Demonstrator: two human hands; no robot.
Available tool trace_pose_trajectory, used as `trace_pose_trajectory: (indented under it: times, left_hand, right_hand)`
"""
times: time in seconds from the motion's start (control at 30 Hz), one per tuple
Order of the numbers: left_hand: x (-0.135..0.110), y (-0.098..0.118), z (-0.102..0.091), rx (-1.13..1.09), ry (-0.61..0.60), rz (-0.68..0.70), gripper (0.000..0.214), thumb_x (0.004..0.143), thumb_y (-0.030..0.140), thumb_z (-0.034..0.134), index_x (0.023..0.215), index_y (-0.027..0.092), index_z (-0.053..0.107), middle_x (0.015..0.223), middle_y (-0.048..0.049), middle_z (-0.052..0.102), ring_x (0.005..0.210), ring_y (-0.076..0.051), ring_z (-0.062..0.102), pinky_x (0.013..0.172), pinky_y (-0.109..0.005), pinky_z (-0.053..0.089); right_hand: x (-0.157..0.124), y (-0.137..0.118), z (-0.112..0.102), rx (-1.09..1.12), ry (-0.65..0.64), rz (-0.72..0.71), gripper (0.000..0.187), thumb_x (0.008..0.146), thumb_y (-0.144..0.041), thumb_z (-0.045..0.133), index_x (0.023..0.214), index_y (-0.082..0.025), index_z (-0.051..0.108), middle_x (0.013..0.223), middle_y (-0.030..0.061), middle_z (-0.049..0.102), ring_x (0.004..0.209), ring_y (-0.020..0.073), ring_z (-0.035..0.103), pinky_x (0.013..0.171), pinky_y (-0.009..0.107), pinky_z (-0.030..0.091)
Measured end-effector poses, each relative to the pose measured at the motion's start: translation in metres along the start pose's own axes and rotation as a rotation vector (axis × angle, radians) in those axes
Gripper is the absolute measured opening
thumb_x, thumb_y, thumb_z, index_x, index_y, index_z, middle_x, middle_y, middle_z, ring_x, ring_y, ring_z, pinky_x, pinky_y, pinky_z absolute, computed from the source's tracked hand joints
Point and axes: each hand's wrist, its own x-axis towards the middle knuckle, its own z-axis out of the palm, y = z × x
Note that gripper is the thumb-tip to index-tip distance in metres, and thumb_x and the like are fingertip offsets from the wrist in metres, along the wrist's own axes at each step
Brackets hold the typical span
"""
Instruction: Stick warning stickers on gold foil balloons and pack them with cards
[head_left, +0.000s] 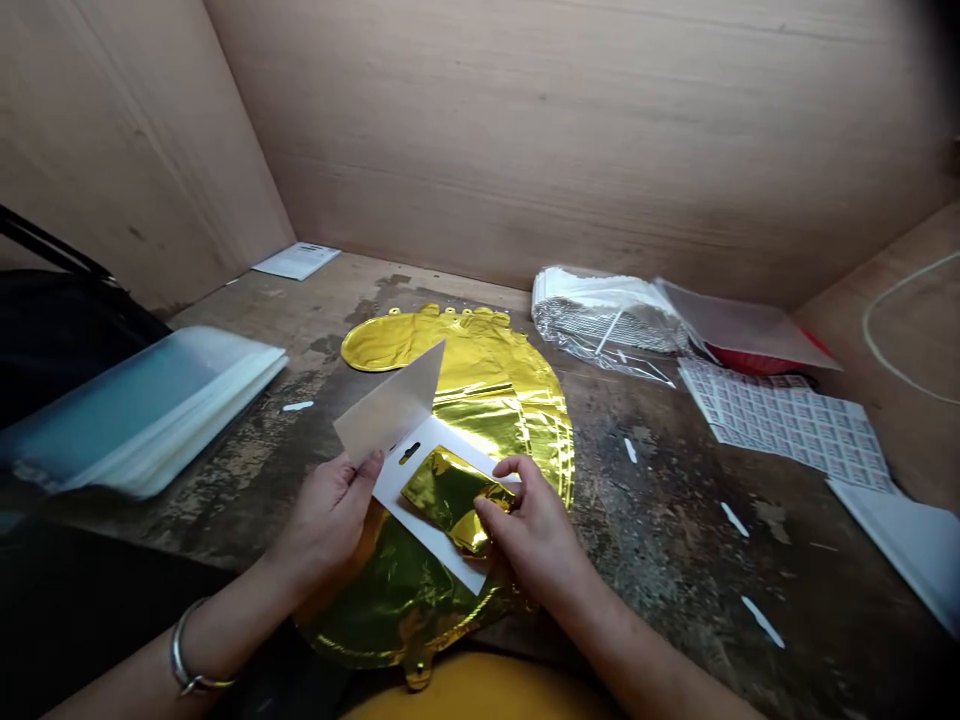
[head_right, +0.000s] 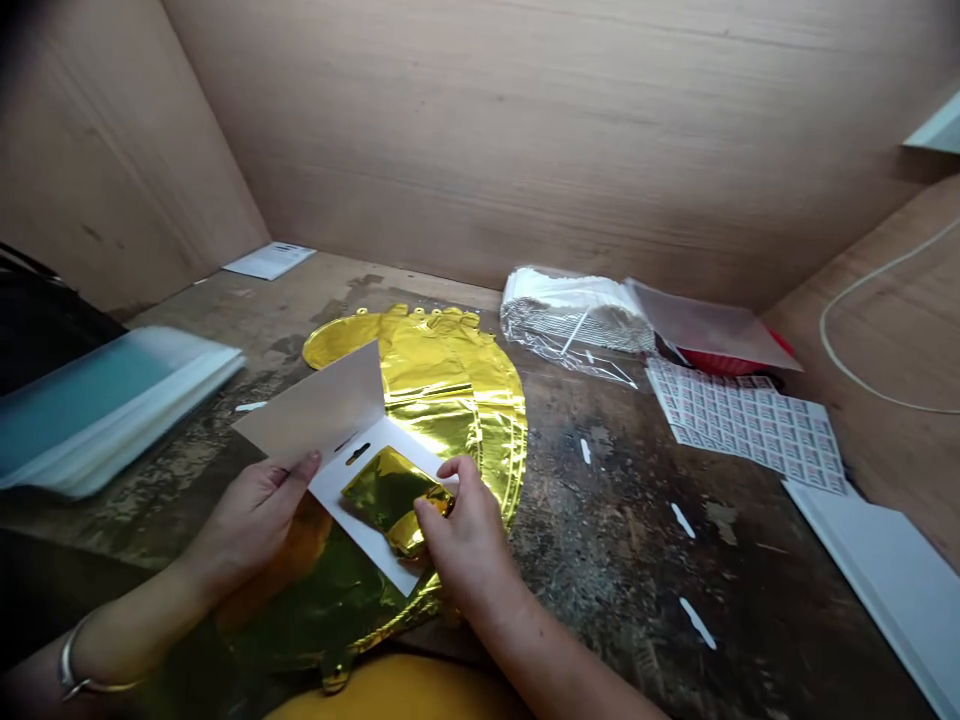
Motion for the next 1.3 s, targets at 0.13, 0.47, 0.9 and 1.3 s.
trace_pose_trajectory:
  times: [0.13,0.47,0.9,1.3]
  left_hand:
    - [-0.001,-0.008,-0.005,0.090,-0.093,0.078,0.045,0.088,0.050,0.054,0.113,0.017,0.070,0.110,-0.0077,0.073,0.102,-0.031,0.066,0.093,-0.038,0.051]
    - [-0.003,-0.027,0.003,0.952,-0.297,0.655,0.060,0.085,0.009,0.042,0.142,0.029,0.044,0.150,-0.0053,0.041,0.139,-0.031,0.034,0.111,-0.053,0.034]
    - [-0.001,0.009,-0.006,0.800,-0.462,0.393,0.060,0.075,0.012,0.058,0.133,0.027,0.055,0.150,-0.0087,0.041,0.140,-0.032,0.032,0.114,-0.050,0.027]
    - [0.081,0.045,0.002,0.267,-0.551,-0.210,0.018,0.059,0.025,0.079,0.069,0.013,0.069,0.058,0.0015,0.066,0.049,-0.013,0.057,0.049,-0.024,0.043]
  right_hand:
    - [0.002,0.003,0.001,-0.162,0.004,-0.041,0.026,0.075,-0.026,0.062,0.095,-0.023,0.046,0.073,-0.0019,0.067,0.048,0.0111,0.054,0.043,0.019,0.038]
    - [0.008,-0.002,0.004,-0.250,-0.041,-0.225,0.035,0.079,-0.024,0.063,0.113,-0.020,0.058,0.107,0.0082,0.071,0.093,0.0249,0.069,0.077,0.036,0.056]
    - [-0.013,0.009,-0.031,-0.940,-0.216,-0.825,0.031,0.091,-0.017,0.051,0.117,-0.017,0.069,0.125,0.0093,0.066,0.121,0.0264,0.058,0.104,0.044,0.047]
    - [-0.006,0.032,-0.035,-0.772,-0.201,-0.785,0.035,0.088,-0.016,0.056,0.121,-0.023,0.066,0.130,0.0073,0.062,0.128,0.0277,0.052,0.104,0.050,0.046]
